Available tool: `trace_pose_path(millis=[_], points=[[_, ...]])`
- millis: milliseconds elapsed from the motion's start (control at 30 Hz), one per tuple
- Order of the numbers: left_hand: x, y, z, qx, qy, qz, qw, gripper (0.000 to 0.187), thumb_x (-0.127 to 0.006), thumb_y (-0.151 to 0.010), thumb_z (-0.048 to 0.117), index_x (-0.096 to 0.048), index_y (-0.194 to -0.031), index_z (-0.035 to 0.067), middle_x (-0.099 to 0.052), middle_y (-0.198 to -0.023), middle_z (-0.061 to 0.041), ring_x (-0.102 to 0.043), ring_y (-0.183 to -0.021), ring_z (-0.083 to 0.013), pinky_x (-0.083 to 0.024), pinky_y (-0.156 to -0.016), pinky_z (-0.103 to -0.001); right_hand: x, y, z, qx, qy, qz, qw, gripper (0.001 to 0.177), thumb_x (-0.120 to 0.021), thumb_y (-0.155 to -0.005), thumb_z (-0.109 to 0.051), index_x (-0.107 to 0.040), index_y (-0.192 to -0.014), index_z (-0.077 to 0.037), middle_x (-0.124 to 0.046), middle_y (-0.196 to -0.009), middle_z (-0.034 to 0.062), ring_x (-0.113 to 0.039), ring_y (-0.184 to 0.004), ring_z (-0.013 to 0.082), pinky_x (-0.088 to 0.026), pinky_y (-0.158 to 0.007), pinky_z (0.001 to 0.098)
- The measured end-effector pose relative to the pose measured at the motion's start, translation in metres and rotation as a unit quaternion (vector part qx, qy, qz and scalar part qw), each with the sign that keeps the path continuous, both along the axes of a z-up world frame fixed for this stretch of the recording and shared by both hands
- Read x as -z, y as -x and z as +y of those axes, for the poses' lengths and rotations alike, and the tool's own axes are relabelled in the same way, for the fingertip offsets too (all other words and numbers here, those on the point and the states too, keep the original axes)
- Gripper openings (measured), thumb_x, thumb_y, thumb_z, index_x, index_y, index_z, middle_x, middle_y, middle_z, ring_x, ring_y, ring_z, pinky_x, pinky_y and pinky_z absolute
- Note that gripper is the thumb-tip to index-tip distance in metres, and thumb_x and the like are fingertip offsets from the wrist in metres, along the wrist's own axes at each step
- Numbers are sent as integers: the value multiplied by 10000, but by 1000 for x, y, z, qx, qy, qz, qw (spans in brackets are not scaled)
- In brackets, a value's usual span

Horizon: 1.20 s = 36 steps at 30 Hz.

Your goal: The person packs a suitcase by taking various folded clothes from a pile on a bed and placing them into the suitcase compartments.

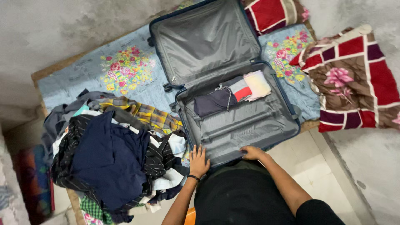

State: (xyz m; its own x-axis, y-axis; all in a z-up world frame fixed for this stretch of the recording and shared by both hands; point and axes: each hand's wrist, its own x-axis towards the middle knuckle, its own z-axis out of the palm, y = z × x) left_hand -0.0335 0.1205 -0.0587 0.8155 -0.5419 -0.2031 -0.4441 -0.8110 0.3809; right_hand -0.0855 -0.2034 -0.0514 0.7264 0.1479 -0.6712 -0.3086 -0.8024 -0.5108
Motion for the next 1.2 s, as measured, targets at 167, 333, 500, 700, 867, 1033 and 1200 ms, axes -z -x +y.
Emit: trace_pose_path(millis=[167,333,500,700,867,1033,1200], points=[[2,6,-6,-3,-24,-1,1000,699,-665,-847,343,-472,-1462,72,-259,-1646,-156,-132,-1539,-408,-181,-1172,-615,24,-21,-2,88,-215,-32,972,387,-728,-914,-278,-704,-1234,-62,-766,-1187,103,-709,-1129,219,-534,-1004,353],[-7,-1,-17,-42,-18,-21,999,714,-671,-828,300,-456,-1470,73,-232,-1661,-172,-120,-1549,-411,-188,-1189,-616,19,-54,-18,120,-228,-48,965,371,-695,-930,-285,-698,-1235,-73,-759,-1174,73,-701,-1087,176,-541,-957,329],[-12,-37,-31,-244,52,-53,967,839,-718,-808,288,-351,-1527,61,-230,-1627,-267,-214,-1499,-445,-247,-1169,-564,28,-76,-55,212,-185,-196,939,360,-749,-908,-293,-720,-1195,-78,-741,-1169,119,-673,-1114,251,-517,-981,374],[-3,-91,-22,-463,153,112,866,979,-762,-778,335,-249,-1533,-20,-560,-1306,-361,-559,-1232,-490,-437,-1055,-468,-2,-57,-122,249,126,-386,880,586,-794,-811,-281,-607,-1332,-87,-562,-1407,176,-509,-1321,392,-411,-1103,476],[-9,-104,-20,-431,-11,122,894,669,-713,-852,419,-534,-1320,-24,-673,-1170,-319,-641,-1117,-482,-506,-959,-521,-35,7,-157,345,297,-360,814,850,-801,-792,-359,-471,-1515,-57,-471,-1533,265,-440,-1423,433,-345,-1145,549],[-13,-100,-20,-418,-44,139,897,452,-621,-916,353,-591,-1217,18,-711,-1074,-293,-667,-1037,-483,-515,-918,-548,-46,45,-155,538,140,-127,822,804,-797,-789,-351,-431,-1471,-130,-548,-1397,179,-572,-1169,356,-442,-974,500],[-12,-103,-19,-412,-67,142,898,425,-655,-892,323,-590,-1206,43,-719,-1064,-269,-672,-1029,-468,-514,-902,-549,-13,44,-119,691,-193,88,691,768,-792,-787,-344,-391,-1427,-204,-624,-1261,94,-704,-916,280,-539,-802,450]])
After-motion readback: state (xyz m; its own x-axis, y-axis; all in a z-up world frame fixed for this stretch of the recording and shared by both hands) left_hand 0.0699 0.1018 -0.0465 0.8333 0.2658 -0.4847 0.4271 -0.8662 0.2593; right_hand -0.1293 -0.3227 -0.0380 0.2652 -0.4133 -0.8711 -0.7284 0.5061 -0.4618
